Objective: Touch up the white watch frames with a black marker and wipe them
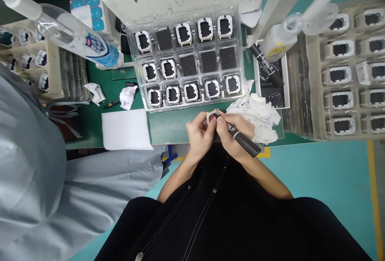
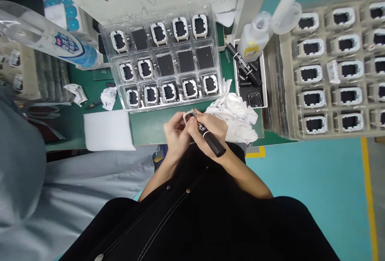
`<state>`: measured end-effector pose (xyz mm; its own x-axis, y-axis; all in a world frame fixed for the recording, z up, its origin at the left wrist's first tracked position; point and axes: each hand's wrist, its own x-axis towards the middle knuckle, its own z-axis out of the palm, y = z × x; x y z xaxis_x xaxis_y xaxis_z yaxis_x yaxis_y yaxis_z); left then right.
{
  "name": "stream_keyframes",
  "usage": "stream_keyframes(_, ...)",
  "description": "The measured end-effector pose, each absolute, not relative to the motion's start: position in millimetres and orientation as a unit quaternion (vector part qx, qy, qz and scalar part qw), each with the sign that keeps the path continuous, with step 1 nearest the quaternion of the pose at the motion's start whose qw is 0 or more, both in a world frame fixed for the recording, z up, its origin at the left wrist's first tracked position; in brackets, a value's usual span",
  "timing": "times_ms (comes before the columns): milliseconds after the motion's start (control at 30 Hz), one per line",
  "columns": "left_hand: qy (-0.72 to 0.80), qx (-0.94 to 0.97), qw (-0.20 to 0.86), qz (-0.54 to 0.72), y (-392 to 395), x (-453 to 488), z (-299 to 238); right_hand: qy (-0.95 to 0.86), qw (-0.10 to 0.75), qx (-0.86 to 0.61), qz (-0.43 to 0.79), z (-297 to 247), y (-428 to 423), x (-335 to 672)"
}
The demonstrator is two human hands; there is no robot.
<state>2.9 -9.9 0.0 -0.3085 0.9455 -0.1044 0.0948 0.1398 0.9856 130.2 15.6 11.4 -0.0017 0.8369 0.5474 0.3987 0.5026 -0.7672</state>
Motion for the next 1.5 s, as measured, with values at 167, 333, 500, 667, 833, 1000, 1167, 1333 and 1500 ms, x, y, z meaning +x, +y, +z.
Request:
stream_keyframes(167,0.615,0.408,0.421,0.527,-9,3,0,-0.694,0.532,-0.434,0.219,12,14,131)
stream_keyframes(333,0.628,0.42,0.418,0.504,-12,0,-7,-0.689,0.545,-0.424,0.219,8,15,129)
stream_keyframes(500,0.631,0.41,0.425,0.504,-10,0,-4,-0.655,0.56,-0.449,0.236,8,16,127)
stream_keyframes(667,0.603,0.378,0.465,0.527,-2,1,3,-0.659,0.556,-0.448,0.235,11,17,128)
stream_keyframes(833,0.59,0.367,0.472,0.543,0,0,4,-0.664,0.56,-0.435,0.237,14,17,127)
stream_keyframes(1000,0.59,0.36,0.477,0.543,-1,0,5,-0.682,0.552,-0.421,0.23,15,18,128)
stream_keyframes(1167,0.594,0.36,0.475,0.54,-2,2,5,-0.686,0.539,-0.433,0.225,14,17,129)
stream_keyframes(1333,0.594,0.374,0.462,0.542,-4,2,4,-0.679,0.541,-0.442,0.226,14,16,129)
stream_keyframes(1500,0.594,0.376,0.456,0.546,-5,2,2,-0.686,0.541,-0.429,0.231,16,17,130)
